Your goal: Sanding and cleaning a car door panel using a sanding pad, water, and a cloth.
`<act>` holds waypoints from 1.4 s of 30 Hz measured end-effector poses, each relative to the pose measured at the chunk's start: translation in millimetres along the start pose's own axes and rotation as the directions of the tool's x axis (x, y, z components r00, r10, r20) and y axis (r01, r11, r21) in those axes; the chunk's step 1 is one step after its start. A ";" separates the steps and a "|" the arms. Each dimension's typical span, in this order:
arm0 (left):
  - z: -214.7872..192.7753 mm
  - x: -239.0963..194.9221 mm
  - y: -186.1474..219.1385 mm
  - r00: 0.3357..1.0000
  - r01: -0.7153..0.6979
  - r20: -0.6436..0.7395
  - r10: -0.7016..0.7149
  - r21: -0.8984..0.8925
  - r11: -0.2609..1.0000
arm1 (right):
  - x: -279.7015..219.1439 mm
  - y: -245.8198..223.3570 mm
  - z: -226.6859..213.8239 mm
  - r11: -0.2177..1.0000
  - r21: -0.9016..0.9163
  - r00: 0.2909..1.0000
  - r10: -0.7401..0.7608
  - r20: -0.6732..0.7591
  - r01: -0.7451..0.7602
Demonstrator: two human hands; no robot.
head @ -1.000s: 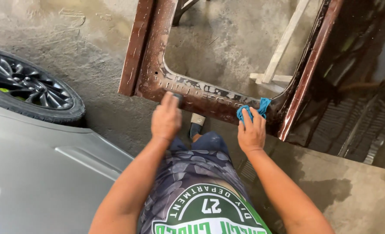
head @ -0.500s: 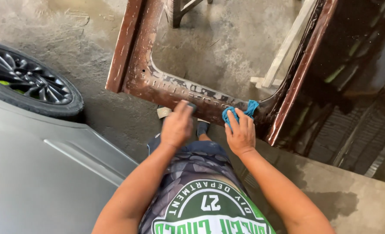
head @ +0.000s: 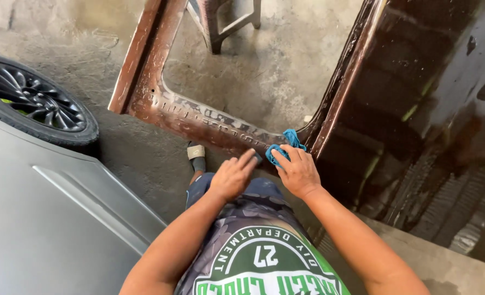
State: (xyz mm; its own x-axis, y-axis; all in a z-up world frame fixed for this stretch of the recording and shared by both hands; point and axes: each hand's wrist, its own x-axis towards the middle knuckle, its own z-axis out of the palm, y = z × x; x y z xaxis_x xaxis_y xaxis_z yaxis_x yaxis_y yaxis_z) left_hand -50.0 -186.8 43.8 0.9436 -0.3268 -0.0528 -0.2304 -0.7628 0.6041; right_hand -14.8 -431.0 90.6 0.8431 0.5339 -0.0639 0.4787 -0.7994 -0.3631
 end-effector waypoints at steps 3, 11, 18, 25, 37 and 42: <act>-10.7 8.3 -14.9 1.000 0.023 0.020 -0.023 0.015 1.000 | -0.6 11.1 -4.8 1.000 0.015 1.000 -0.014 -0.015 0.014; -11.9 6.2 1.3 0.974 0.208 -0.112 -0.199 0.081 0.975 | -14.9 6.5 -6.0 0.993 0.085 0.991 0.090 -0.099 -0.081; -17.5 26.3 33.0 0.998 0.060 0.046 -0.052 -0.187 0.981 | -23.8 12.6 73.2 0.621 0.642 0.812 0.583 0.006 -0.450; -50.8 38.0 73.9 0.953 -0.201 0.145 0.266 -0.352 0.914 | -16.0 -41.4 30.1 -0.626 0.771 0.610 0.568 0.553 -0.117; -17.9 54.4 111.8 0.904 -0.003 0.355 0.236 -0.549 0.836 | -83.0 -67.4 1.3 -0.071 0.990 0.388 0.915 0.114 -0.123; 11.6 64.4 152.5 0.755 0.109 0.605 0.255 -0.498 0.860 | -133.5 -59.9 -9.1 -0.054 0.986 0.252 0.963 0.093 -0.157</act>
State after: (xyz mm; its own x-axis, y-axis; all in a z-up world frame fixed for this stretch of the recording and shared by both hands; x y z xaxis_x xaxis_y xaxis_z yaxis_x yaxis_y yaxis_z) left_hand -27.1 -330.7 123.3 0.5095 -0.7784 -0.3668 0.0231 -0.4137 0.9101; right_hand -153.8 -456.8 129.4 0.6511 -0.6096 -0.4522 -0.3998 0.2309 -0.8870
